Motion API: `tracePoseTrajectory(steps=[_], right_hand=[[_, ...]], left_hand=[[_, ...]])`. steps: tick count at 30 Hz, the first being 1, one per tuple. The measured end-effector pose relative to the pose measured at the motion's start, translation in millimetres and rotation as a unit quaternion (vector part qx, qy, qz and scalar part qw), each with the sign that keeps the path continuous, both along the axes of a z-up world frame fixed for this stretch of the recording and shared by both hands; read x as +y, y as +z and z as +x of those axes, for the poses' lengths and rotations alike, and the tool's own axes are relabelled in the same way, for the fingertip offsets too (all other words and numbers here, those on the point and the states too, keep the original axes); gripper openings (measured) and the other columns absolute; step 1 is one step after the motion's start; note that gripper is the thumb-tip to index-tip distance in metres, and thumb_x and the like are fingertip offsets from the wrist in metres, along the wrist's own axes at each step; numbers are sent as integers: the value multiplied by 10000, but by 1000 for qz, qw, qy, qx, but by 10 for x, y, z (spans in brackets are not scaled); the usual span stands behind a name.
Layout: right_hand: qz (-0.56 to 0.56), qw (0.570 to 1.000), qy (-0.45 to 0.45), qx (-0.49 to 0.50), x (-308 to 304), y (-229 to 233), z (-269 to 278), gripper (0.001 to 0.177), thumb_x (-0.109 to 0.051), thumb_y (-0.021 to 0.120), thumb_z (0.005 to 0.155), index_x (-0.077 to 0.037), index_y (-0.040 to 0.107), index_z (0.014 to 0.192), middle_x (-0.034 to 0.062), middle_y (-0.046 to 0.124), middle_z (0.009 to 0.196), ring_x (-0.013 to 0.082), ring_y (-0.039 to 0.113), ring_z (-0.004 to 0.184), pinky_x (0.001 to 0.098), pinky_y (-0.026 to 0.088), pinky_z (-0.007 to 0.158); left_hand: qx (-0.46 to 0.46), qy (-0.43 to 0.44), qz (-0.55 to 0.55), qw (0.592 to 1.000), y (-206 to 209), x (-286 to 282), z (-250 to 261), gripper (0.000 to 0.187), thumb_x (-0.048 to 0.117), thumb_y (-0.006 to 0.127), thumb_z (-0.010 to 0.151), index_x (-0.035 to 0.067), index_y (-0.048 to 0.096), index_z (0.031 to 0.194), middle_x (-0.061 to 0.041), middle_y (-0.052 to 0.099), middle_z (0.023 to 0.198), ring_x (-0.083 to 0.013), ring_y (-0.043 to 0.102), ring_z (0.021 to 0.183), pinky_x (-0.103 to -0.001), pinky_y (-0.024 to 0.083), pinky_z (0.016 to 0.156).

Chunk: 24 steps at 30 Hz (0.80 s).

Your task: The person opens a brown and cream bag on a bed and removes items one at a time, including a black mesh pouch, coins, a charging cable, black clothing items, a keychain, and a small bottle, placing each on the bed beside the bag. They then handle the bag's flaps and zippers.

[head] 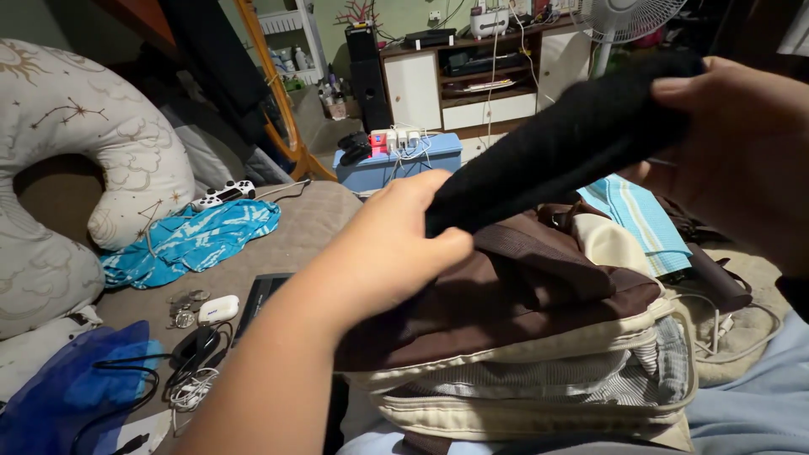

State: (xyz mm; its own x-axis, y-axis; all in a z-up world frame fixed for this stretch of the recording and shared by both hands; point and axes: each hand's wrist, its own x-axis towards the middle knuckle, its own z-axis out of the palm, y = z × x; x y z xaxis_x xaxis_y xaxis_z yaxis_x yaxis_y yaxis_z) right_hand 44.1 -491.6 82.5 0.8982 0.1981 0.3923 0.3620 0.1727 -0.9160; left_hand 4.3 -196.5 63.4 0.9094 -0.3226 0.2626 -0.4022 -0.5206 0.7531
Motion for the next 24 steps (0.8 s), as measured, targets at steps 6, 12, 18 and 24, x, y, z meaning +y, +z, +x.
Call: tracePoseTrajectory(steps=[6, 12, 18, 24], right_hand=[[102, 988, 101, 52, -180, -174, 157, 306, -96, 534, 956, -5, 590, 1242, 139, 686, 1231, 254, 660, 1213, 470, 534, 992], [49, 967, -53, 246, -162, -524, 168, 434, -88, 395, 849, 26, 559, 1235, 148, 674, 1267, 246, 660, 1166, 431, 473, 1010], [71, 947, 2, 312, -206, -711, 196, 390, -308, 522, 985, 14, 540, 1204, 121, 632, 1083, 260, 623, 932, 406, 488, 853], [75, 957, -8, 279, -132, -647, 121, 394, -306, 493, 998, 29, 547, 1198, 128, 626, 1103, 248, 616, 948, 426, 525, 832]], left_hand=[[124, 94, -52, 986, -3, 355, 97, 307, 370, 686, 881, 110, 760, 1027, 19, 665, 744, -107, 570, 595, -312, 493, 548], [27, 13, -199, 980, -114, 438, 287, 344, 398, 636, 990, 88, 714, 1116, 61, 676, 950, -35, 554, 885, -243, 466, 819], [15, 24, -308, 951, -126, 440, 269, 304, 357, 651, 995, 71, 728, 1065, 58, 702, 968, -29, 576, 927, -220, 463, 897], [28, -6, -299, 954, -40, 449, 281, 292, 340, 686, 973, 67, 736, 1063, 55, 716, 965, -32, 607, 911, -216, 487, 859]])
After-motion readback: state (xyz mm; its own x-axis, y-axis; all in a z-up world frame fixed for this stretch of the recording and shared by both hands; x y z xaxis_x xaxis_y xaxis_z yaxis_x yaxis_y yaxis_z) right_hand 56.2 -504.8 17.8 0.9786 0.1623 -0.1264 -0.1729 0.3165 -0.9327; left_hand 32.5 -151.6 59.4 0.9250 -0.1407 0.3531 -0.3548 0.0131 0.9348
